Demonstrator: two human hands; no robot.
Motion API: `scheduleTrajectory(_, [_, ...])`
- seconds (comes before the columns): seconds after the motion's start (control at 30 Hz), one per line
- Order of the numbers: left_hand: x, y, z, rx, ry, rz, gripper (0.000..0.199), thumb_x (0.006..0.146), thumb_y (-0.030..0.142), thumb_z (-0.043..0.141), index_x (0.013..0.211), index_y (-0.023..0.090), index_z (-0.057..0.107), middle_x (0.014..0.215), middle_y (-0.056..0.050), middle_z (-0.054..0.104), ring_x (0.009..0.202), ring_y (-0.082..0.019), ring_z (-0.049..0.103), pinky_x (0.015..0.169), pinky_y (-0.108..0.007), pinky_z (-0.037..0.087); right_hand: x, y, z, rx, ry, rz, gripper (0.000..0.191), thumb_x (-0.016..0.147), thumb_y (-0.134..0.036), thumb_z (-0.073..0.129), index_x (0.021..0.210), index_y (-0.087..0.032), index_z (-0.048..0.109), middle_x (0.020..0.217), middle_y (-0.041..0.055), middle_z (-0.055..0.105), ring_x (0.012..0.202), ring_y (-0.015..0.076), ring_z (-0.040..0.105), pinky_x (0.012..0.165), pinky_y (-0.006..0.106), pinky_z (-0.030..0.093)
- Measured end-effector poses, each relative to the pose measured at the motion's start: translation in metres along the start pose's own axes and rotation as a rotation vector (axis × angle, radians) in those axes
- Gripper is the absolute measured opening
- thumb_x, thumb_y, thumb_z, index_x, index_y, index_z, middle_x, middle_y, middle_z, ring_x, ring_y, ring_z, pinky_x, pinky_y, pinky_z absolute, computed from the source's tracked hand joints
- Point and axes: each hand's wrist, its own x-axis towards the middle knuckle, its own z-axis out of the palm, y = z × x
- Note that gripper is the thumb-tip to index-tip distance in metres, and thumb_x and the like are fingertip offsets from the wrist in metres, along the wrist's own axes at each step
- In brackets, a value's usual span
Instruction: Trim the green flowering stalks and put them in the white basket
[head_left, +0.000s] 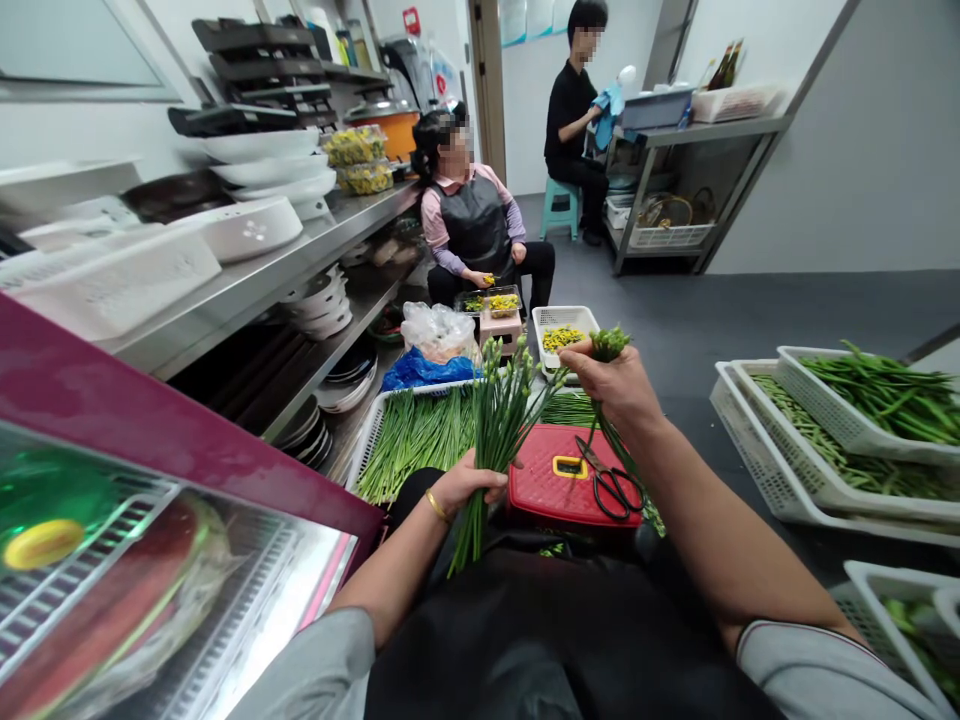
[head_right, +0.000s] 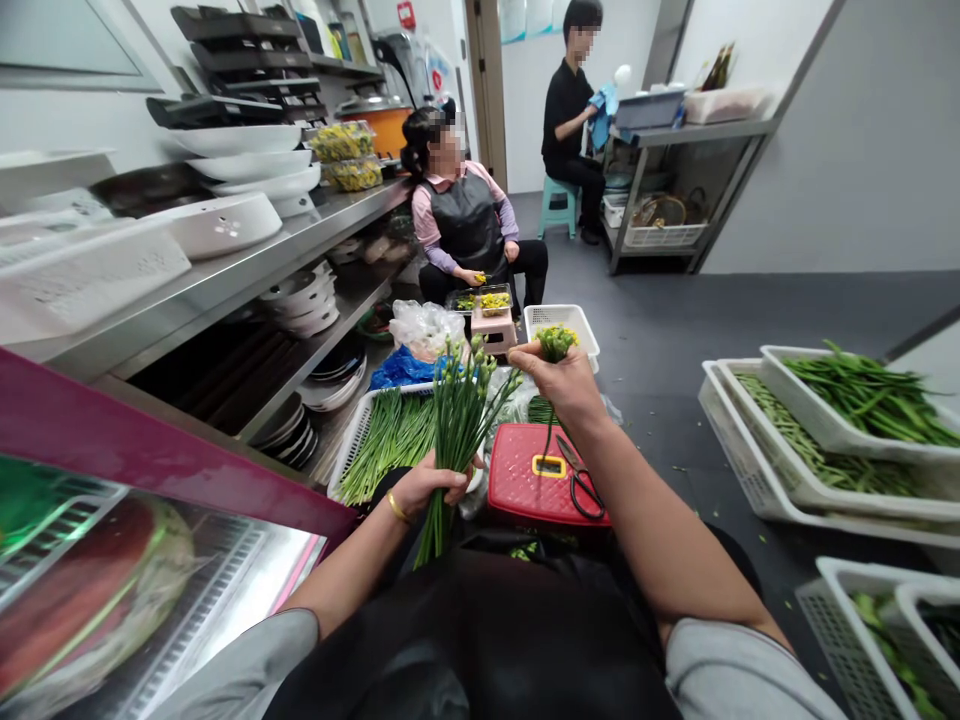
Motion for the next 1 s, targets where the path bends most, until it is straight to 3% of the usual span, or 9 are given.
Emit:
scheduleTrajectory(0.17, [0.000, -0.004, -0.002, -0.116, -0.056, 0.031, 0.037, 0.063, 0.030, 0.074, 0.091, 0.009, 0.060, 0.042, 0.006, 0.047, 0.035, -0.007, 0.039, 0.039, -0.021, 0.030, 0.001, -0.008, -0.008, 0.133, -0.013, -0.017, 0.046, 0.053, -0.048, 0.082, 0.082, -0.017, 0.065, 0.041, -0.0115, 0.030, 0.034, 0.0021, 0.021, 0.034, 0.019, 0.010])
scheduleTrajectory(0.33, [-0.001, -0.003, -0.001, -0.136, -0.072, 0.038, 0.035, 0.065, 0.028, 0.073, 0.090, 0.009, 0.059, 0.042, 0.006, 0.046, 0.035, -0.007, 0.039, 0.040, -0.020, 0.031, -0.003, -0.002, -0.013, 0.152, 0.021, 0.047, 0.041, 0.054, -0.043, 0.082, 0.081, -0.015, 0.067, 0.040, -0.0118, 0.029, 0.034, 0.0015, 0.019, 0.034, 0.019, 0.008])
scheduleTrajectory(0.5, [-0.004, -0.005, 0.001, -0.111, -0.073, 0.033, 0.035, 0.063, 0.028, 0.073, 0.090, 0.008, 0.060, 0.042, 0.006, 0.047, 0.034, -0.007, 0.039, 0.039, -0.020, 0.032, -0.011, 0.012, -0.001, 0.096, -0.092, 0.130, 0.042, 0.053, -0.044, 0.082, 0.077, -0.013, 0.069, 0.041, -0.0107, 0.031, 0.035, 0.0009, 0.020, 0.034, 0.019, 0.009])
scheduleTrajectory(0.63, [-0.004, -0.012, -0.002, -0.079, -0.093, 0.028, 0.036, 0.064, 0.030, 0.073, 0.091, 0.009, 0.060, 0.042, 0.005, 0.049, 0.033, -0.007, 0.038, 0.038, -0.020, 0.030, -0.013, 0.010, 0.010, 0.145, -0.044, 0.100, 0.039, 0.053, -0.046, 0.083, 0.069, -0.014, 0.067, 0.040, -0.0104, 0.030, 0.033, 0.0010, 0.020, 0.032, 0.019, 0.009])
scheduleTrajectory(0.73, [-0.004, -0.011, -0.006, -0.046, -0.091, 0.016, 0.038, 0.063, 0.032, 0.073, 0.092, 0.009, 0.061, 0.042, 0.004, 0.050, 0.034, -0.007, 0.040, 0.038, -0.020, 0.030, -0.007, -0.018, 0.000, 0.215, 0.080, -0.036, 0.039, 0.054, -0.047, 0.083, 0.070, -0.016, 0.065, 0.041, -0.0104, 0.033, 0.033, 0.0013, 0.023, 0.031, 0.018, 0.011])
scheduleTrajectory(0.8, [-0.006, -0.007, -0.008, -0.016, -0.062, 0.022, 0.040, 0.063, 0.031, 0.073, 0.094, 0.008, 0.061, 0.041, 0.005, 0.050, 0.034, -0.007, 0.039, 0.038, -0.020, 0.030, -0.003, -0.050, -0.022, 0.248, 0.187, -0.120, 0.038, 0.055, -0.047, 0.082, 0.071, -0.019, 0.063, 0.044, -0.0100, 0.039, 0.033, 0.0011, 0.024, 0.031, 0.019, 0.011])
scheduleTrajectory(0.87, [-0.008, -0.002, -0.011, 0.001, -0.018, 0.033, 0.043, 0.062, 0.030, 0.072, 0.097, 0.006, 0.061, 0.041, 0.005, 0.049, 0.034, -0.007, 0.039, 0.039, -0.020, 0.029, 0.000, -0.087, -0.054, 0.308, 0.356, -0.243, 0.026, 0.068, -0.040, 0.077, 0.067, -0.020, 0.060, 0.048, -0.0081, 0.046, 0.033, 0.0012, 0.024, 0.031, 0.019, 0.011])
scheduleTrajectory(0.93, [-0.010, 0.002, -0.014, -0.004, 0.036, 0.041, 0.046, 0.062, 0.030, 0.072, 0.100, 0.005, 0.061, 0.041, 0.006, 0.047, 0.035, -0.007, 0.039, 0.039, -0.021, 0.029, 0.000, -0.119, -0.086, 0.398, 0.544, -0.374, 0.032, 0.087, -0.031, 0.060, 0.057, -0.020, 0.055, 0.047, -0.0062, 0.044, 0.033, 0.0010, 0.025, 0.032, 0.020, 0.011])
scheduleTrajectory(1.0, [-0.010, 0.006, -0.016, -0.018, 0.109, 0.055, 0.048, 0.062, 0.030, 0.071, 0.101, 0.005, 0.060, 0.041, 0.007, 0.046, 0.035, -0.007, 0.038, 0.040, -0.021, 0.029, -0.004, -0.137, -0.108, 0.434, 0.562, -0.445, 0.050, 0.099, -0.029, 0.035, 0.052, -0.020, 0.051, 0.041, -0.0063, 0.030, 0.032, 0.0023, 0.021, 0.033, 0.022, 0.010])
